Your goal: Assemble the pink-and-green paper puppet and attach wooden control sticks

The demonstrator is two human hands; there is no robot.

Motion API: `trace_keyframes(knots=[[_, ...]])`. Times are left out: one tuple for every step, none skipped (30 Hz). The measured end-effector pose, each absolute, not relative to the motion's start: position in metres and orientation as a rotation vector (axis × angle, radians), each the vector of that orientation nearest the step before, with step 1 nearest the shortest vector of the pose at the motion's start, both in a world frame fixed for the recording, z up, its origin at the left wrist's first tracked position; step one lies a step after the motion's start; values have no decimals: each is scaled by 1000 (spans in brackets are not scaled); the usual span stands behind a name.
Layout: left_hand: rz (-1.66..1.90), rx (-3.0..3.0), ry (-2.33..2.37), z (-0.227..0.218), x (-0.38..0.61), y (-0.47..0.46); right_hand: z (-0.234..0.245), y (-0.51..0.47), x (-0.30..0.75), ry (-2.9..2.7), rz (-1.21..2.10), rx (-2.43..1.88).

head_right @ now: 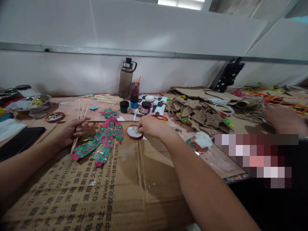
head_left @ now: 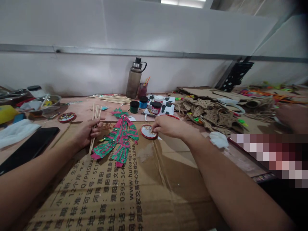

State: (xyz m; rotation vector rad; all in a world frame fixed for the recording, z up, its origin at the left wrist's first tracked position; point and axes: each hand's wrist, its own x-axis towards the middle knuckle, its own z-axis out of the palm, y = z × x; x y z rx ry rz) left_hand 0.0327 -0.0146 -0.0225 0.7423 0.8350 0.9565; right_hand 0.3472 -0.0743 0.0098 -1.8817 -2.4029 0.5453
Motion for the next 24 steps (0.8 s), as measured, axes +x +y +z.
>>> trace_keyframes(knots=[[957, 773, 863, -23, 33, -15, 10, -75, 345, -2421, 553, -1865], [961, 812, 900, -23, 34, -15, 11, -76, 343, -2434, 559, -1838], [968, 847, 934, -22, 35, -15, 12, -77, 341, -2441, 563, -1806], [970, 863, 948, -22, 36, -16, 13, -77, 340, -2439, 564, -1771], [970, 874, 955, -22, 36, -16, 14, -77, 339, -2428, 561, -1742], [971, 884, 960, -22, 36, -16, 15, -77, 338, -2411, 548, -1726], [970, 892, 963, -22, 36, -16, 15, -77, 338, -2391, 528, -1726], [968, 895, 965, -22, 35, -16, 15, -76, 339, -2378, 511, -1735], [966, 892, 968, -22, 35, -16, 15, -76, 339, -2374, 500, -1747], [964, 886, 974, -23, 35, -15, 14, -75, 340, -2379, 503, -1759], [963, 880, 981, -23, 34, -15, 14, -75, 341, -2389, 521, -1766], [964, 875, 990, -23, 34, -14, 13, -75, 341, -2405, 554, -1764], [962, 873, 997, -23, 34, -14, 12, -75, 342, -2424, 596, -1751], [960, 873, 1001, -23, 34, -14, 11, -76, 341, -2439, 633, -1735], [959, 875, 999, -24, 34, -14, 11, -76, 341, -2447, 654, -1722], [955, 879, 990, -24, 34, -14, 11, -77, 340, -2445, 652, -1715], [953, 882, 982, -24, 34, -14, 11, -77, 338, -2434, 629, -1717], [948, 885, 974, -24, 34, -14, 12, -78, 337, -2411, 592, -1728], [943, 889, 967, -24, 34, -14, 12, -78, 336, -2385, 550, -1744], [941, 895, 965, -24, 34, -13, 14, -78, 335, -2360, 510, -1759], [938, 902, 966, -24, 33, -13, 15, -78, 334, -2341, 475, -1771], [939, 911, 970, -24, 33, -13, 16, -78, 333, -2329, 446, -1781], [944, 919, 973, -24, 33, -13, 17, -78, 332, -2320, 423, -1789], [949, 926, 976, -23, 33, -13, 18, -78, 332, -2315, 405, -1799]])
